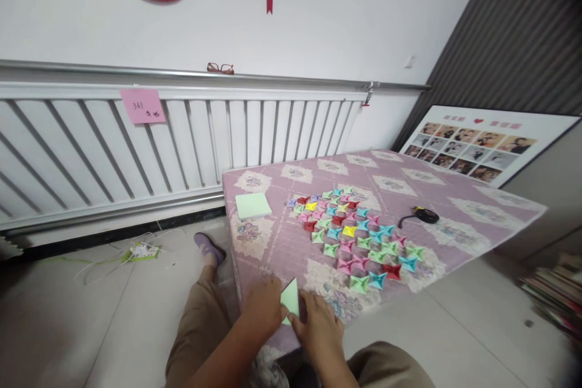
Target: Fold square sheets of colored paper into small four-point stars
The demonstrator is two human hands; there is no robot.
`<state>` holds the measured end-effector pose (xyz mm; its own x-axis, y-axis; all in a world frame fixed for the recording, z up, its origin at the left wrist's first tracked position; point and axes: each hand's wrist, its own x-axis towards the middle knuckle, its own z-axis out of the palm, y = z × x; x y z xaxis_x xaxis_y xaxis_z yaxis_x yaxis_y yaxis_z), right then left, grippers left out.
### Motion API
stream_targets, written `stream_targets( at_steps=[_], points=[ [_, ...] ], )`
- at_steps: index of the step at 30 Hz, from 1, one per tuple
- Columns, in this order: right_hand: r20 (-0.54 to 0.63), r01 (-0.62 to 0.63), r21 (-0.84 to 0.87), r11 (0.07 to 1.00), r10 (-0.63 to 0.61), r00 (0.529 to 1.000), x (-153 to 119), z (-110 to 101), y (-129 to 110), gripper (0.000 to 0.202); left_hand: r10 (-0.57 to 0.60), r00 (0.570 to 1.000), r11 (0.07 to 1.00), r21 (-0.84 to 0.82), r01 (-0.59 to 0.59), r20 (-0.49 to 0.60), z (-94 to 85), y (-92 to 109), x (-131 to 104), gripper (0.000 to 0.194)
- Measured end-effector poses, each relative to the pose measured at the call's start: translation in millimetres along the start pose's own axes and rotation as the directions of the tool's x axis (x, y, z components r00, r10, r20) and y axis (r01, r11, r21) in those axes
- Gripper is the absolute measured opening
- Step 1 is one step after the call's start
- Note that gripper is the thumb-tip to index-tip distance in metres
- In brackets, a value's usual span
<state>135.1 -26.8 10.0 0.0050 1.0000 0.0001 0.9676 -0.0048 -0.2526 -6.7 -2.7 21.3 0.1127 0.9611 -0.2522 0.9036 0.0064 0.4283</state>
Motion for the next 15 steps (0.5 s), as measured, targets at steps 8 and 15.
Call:
stream_targets(
  at_steps=[8, 15],
  points=[
    [-0.032, -0.006, 0.028, 1.0, 0.007, 0.999, -5.2, -0.2, 1.4, 0.044, 0.006, 1.0, 0.999, -0.043, -0.006, 0.005, 3.1, -5.7, 6.7, 0.037],
    [-0.075, 0.005, 0.063, 0.998, 0.0, 0.997, -7.3, 8.0, 5.3, 0.053, 0.009, 0.999, 0.997, -0.079, -0.011, -0.032, 6.5, -5.9, 3.4, 0.027]
  ],
)
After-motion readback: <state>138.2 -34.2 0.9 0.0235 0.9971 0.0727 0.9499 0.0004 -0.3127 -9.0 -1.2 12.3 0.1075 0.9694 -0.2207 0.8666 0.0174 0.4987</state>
